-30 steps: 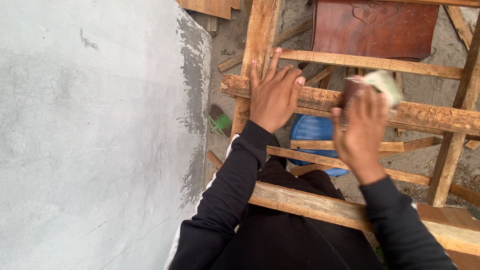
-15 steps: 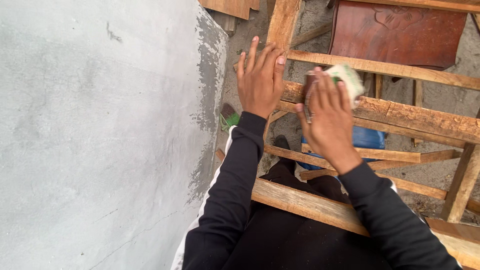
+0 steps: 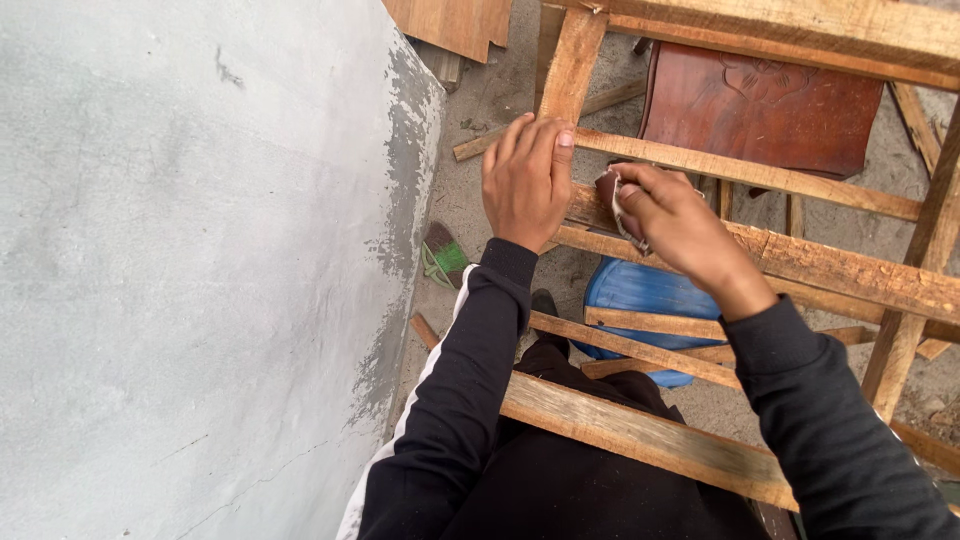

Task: The person sands a wooden frame with sandpaper, moving it along the beams and corner joints of the structure.

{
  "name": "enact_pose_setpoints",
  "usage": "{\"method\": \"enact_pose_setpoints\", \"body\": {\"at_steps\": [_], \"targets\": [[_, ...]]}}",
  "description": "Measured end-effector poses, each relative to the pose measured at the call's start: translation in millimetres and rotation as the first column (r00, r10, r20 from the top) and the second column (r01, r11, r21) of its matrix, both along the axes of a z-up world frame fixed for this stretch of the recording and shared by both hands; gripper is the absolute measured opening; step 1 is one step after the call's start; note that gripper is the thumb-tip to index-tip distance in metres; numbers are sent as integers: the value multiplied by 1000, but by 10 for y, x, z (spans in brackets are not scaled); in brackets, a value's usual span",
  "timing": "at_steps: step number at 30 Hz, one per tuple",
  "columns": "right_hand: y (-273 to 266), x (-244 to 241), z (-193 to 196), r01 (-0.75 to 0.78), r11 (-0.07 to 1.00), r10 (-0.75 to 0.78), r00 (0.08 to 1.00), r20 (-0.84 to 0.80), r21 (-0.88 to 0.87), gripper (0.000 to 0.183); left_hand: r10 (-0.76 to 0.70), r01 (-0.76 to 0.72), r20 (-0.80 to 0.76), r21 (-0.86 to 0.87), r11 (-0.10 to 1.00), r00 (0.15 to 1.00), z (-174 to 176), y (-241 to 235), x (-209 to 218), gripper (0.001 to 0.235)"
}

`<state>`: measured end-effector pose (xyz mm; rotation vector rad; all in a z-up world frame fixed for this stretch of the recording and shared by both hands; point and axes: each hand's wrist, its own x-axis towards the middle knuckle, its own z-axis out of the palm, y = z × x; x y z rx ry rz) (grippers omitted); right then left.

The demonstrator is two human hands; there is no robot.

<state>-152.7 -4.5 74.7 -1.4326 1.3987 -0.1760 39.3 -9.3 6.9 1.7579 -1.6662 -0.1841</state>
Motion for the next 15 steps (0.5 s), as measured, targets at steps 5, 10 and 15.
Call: {"method": "enact_pose_setpoints", "body": {"at_steps": [5, 10, 15], "targets": [[-2, 242, -159, -368, 783, 153, 896, -418, -502, 46, -9, 9, 1, 11, 1000, 1000, 39, -4, 4, 45], [-115, 403, -354, -465, 695, 106, 821, -561, -548, 49, -10, 10, -2, -7, 1000, 1000, 59, 1, 16, 45], [-214, 79, -526, -455, 676, 10, 791, -611, -579, 55, -7, 7, 22, 1, 1000, 1000, -31, -22, 15, 44]]}}
